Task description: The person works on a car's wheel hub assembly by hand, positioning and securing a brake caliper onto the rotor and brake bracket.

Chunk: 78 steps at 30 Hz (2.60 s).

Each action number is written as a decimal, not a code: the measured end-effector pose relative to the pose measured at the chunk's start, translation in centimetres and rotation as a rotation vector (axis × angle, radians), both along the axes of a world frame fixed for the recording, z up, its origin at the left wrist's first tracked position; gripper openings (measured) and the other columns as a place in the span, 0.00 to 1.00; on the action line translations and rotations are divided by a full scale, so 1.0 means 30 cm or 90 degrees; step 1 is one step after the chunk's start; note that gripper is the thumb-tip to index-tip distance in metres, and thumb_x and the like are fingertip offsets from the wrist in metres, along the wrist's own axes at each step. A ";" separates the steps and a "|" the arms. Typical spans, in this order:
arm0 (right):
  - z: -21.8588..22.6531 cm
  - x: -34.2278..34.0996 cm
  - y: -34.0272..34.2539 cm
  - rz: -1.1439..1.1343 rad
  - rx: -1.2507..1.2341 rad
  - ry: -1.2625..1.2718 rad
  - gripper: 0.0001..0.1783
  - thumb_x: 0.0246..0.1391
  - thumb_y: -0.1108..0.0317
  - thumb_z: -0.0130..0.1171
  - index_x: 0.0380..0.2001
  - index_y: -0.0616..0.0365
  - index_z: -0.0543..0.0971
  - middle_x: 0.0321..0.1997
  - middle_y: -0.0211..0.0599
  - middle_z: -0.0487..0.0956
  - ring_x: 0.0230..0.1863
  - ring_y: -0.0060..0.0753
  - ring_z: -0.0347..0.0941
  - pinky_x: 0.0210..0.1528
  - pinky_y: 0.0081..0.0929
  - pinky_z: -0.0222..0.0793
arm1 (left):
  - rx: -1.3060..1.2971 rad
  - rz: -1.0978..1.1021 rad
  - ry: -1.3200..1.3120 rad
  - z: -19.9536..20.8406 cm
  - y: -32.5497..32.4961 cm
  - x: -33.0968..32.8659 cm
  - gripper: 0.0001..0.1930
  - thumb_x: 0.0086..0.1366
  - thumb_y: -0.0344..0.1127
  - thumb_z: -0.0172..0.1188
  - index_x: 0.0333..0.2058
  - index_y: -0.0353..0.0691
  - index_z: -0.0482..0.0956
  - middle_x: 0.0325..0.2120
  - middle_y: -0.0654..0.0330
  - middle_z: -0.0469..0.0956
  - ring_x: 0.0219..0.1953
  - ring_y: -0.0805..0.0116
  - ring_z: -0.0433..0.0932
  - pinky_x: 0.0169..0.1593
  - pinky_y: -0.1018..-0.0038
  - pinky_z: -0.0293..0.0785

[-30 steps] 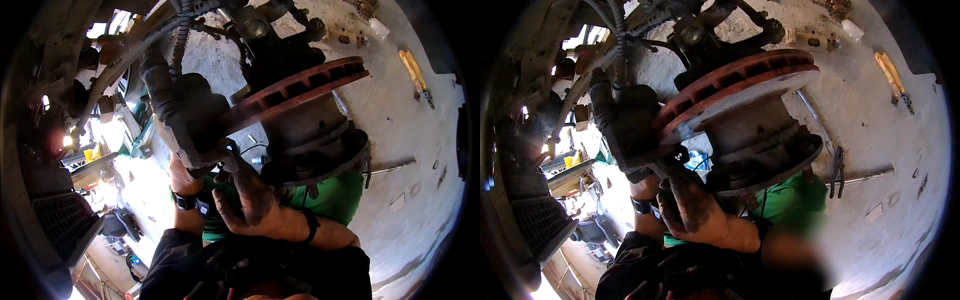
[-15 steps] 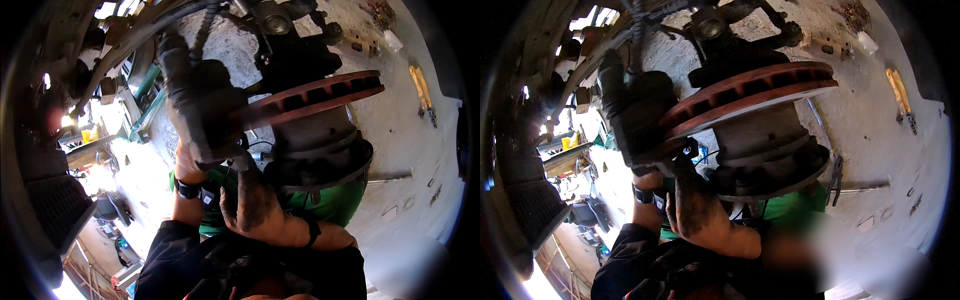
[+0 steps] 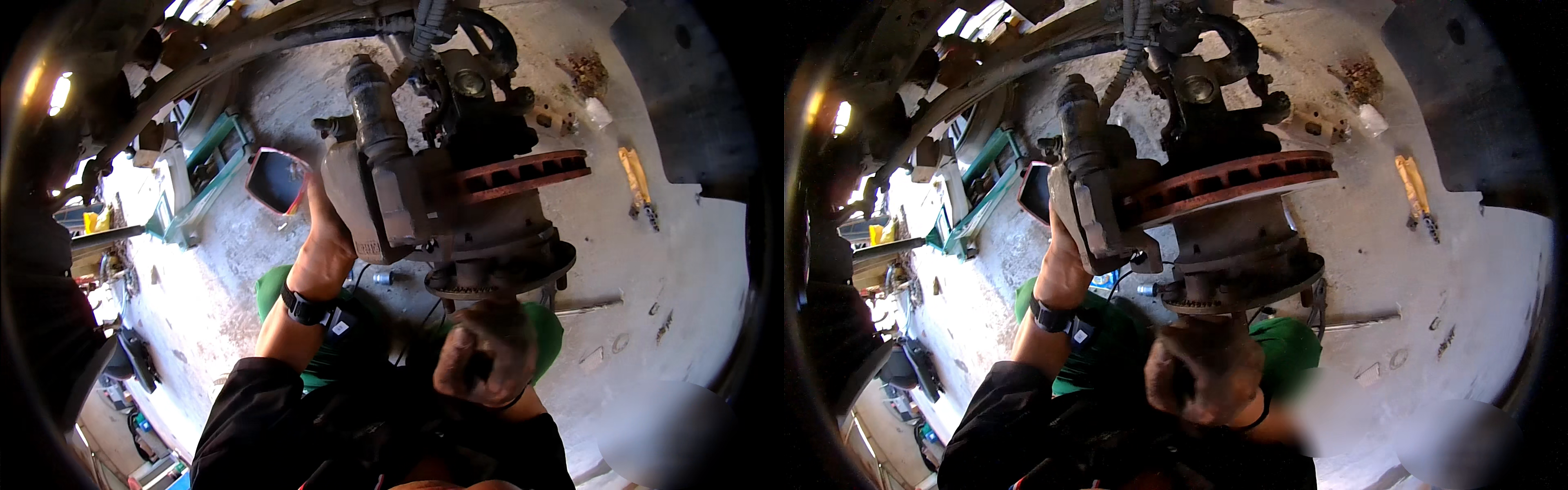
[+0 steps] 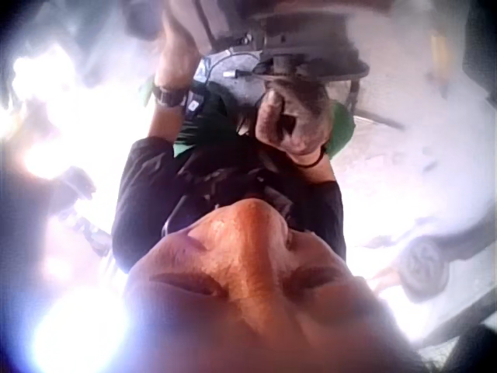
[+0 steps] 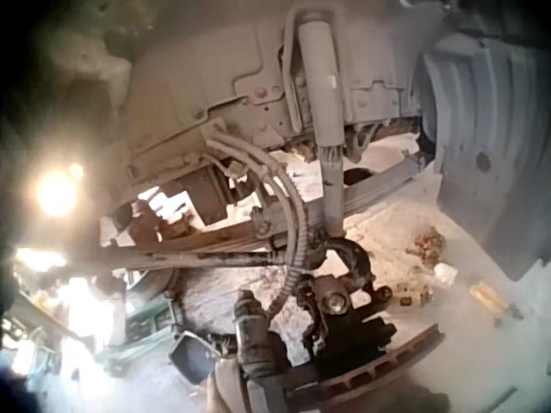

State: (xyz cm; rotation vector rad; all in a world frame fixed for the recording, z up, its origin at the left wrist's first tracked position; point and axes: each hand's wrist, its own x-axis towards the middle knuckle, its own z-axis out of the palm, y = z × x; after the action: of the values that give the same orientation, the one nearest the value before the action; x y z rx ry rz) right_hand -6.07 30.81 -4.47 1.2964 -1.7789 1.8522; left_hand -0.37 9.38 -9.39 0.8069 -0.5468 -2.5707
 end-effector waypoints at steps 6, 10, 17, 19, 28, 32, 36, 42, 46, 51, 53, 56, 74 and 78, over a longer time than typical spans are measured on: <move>0.067 -0.087 -0.048 -0.118 0.138 0.052 0.13 0.45 0.73 0.61 0.37 0.66 0.78 0.33 0.44 0.79 0.29 0.37 0.76 0.31 0.27 0.71 | 0.055 0.008 0.044 -0.013 -0.003 0.020 0.27 0.68 0.54 0.39 0.49 0.38 0.74 0.44 0.53 0.79 0.45 0.56 0.78 0.52 0.61 0.76; 0.088 -0.098 -0.051 -0.130 0.257 0.077 0.14 0.46 0.71 0.63 0.38 0.62 0.79 0.35 0.43 0.79 0.32 0.42 0.76 0.35 0.32 0.72 | 0.019 0.013 0.077 -0.014 0.006 -0.014 0.28 0.68 0.54 0.38 0.52 0.38 0.74 0.47 0.53 0.78 0.49 0.56 0.77 0.55 0.60 0.74; 0.080 -0.081 -0.034 -0.151 0.348 0.015 0.09 0.55 0.70 0.62 0.37 0.63 0.80 0.33 0.42 0.79 0.27 0.33 0.77 0.27 0.25 0.72 | 0.008 0.045 0.079 -0.052 -0.035 -0.020 0.27 0.68 0.53 0.41 0.54 0.40 0.73 0.51 0.54 0.77 0.52 0.56 0.76 0.58 0.59 0.71; 0.054 -0.083 -0.036 -0.143 0.326 0.049 0.10 0.56 0.69 0.62 0.38 0.65 0.80 0.34 0.41 0.80 0.28 0.30 0.77 0.27 0.20 0.70 | 0.035 0.032 0.099 -0.075 -0.029 -0.013 0.26 0.68 0.52 0.42 0.54 0.41 0.73 0.51 0.54 0.77 0.52 0.56 0.75 0.58 0.59 0.71; 0.052 -0.058 -0.059 -0.173 0.315 0.014 0.12 0.56 0.68 0.64 0.38 0.67 0.80 0.35 0.38 0.81 0.31 0.28 0.78 0.29 0.13 0.72 | 0.075 0.001 0.158 -0.113 -0.046 0.001 0.23 0.67 0.51 0.46 0.52 0.43 0.75 0.48 0.57 0.79 0.50 0.56 0.76 0.54 0.60 0.72; 0.031 -0.104 -0.042 -0.142 0.281 0.067 0.12 0.57 0.68 0.62 0.37 0.68 0.80 0.35 0.40 0.81 0.31 0.29 0.79 0.30 0.16 0.73 | 0.081 0.029 0.093 -0.023 -0.023 -0.037 0.21 0.67 0.49 0.46 0.50 0.43 0.77 0.45 0.57 0.80 0.47 0.57 0.76 0.52 0.63 0.72; 0.057 -0.071 -0.048 -0.134 0.286 -0.004 0.13 0.58 0.68 0.61 0.37 0.70 0.80 0.34 0.43 0.81 0.31 0.31 0.78 0.32 0.19 0.74 | 0.089 0.022 0.088 -0.071 -0.016 -0.043 0.22 0.68 0.50 0.43 0.51 0.43 0.75 0.46 0.58 0.79 0.48 0.59 0.75 0.52 0.64 0.71; 0.093 -0.079 -0.049 -0.135 0.328 0.070 0.12 0.58 0.69 0.61 0.34 0.70 0.81 0.33 0.43 0.80 0.31 0.31 0.78 0.32 0.19 0.74 | -0.018 0.028 0.102 -0.054 -0.030 -0.026 0.24 0.69 0.52 0.40 0.52 0.43 0.74 0.46 0.59 0.78 0.48 0.61 0.75 0.52 0.65 0.71; 0.070 -0.145 0.018 -0.093 0.329 0.072 0.10 0.60 0.72 0.58 0.34 0.71 0.81 0.34 0.47 0.80 0.31 0.34 0.79 0.31 0.18 0.76 | 0.079 0.027 0.113 -0.049 0.004 -0.035 0.24 0.68 0.52 0.41 0.50 0.43 0.75 0.44 0.58 0.79 0.47 0.60 0.76 0.52 0.63 0.72; 0.070 -0.218 0.048 -0.006 0.242 0.297 0.09 0.58 0.76 0.59 0.41 0.70 0.77 0.38 0.49 0.80 0.32 0.34 0.80 0.31 0.19 0.78 | 0.038 -0.004 0.097 -0.006 -0.036 -0.012 0.23 0.65 0.53 0.41 0.44 0.43 0.79 0.40 0.56 0.81 0.44 0.57 0.78 0.51 0.59 0.73; 0.094 -0.310 0.168 -0.063 0.284 0.456 0.10 0.57 0.73 0.61 0.40 0.69 0.77 0.36 0.48 0.81 0.31 0.34 0.81 0.31 0.21 0.79 | 0.074 -0.024 0.121 -0.046 -0.018 -0.034 0.23 0.66 0.52 0.41 0.43 0.42 0.79 0.39 0.56 0.81 0.43 0.56 0.78 0.50 0.60 0.73; 0.162 -0.479 0.381 -0.248 0.401 0.689 0.13 0.55 0.70 0.64 0.38 0.68 0.77 0.33 0.46 0.83 0.29 0.35 0.82 0.31 0.24 0.80 | 0.066 -0.010 0.107 -0.044 -0.007 -0.066 0.23 0.66 0.51 0.40 0.43 0.41 0.79 0.40 0.56 0.81 0.42 0.56 0.78 0.49 0.61 0.74; -1.077 0.152 0.373 0.579 0.916 0.317 0.26 0.51 0.65 0.54 0.56 0.46 0.72 0.56 0.39 0.72 0.59 0.47 0.67 0.58 0.45 0.65 | -0.055 -0.088 0.222 -0.070 -0.006 -0.047 0.31 0.69 0.56 0.36 0.59 0.39 0.66 0.54 0.48 0.72 0.54 0.50 0.74 0.55 0.55 0.74; -1.127 0.334 0.175 0.645 0.629 0.366 0.29 0.52 0.57 0.55 0.60 0.43 0.70 0.63 0.35 0.68 0.64 0.44 0.62 0.59 0.47 0.62 | -0.090 -0.139 0.319 -0.040 -0.001 -0.010 0.37 0.70 0.61 0.33 0.67 0.39 0.56 0.62 0.45 0.64 0.60 0.48 0.70 0.59 0.52 0.72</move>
State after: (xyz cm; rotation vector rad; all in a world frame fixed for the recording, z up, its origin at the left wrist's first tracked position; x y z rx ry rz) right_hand 3.96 36.07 -38.29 3.0917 -1.8225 0.4900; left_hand -0.68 9.34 -10.58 0.0443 -0.6698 -2.7464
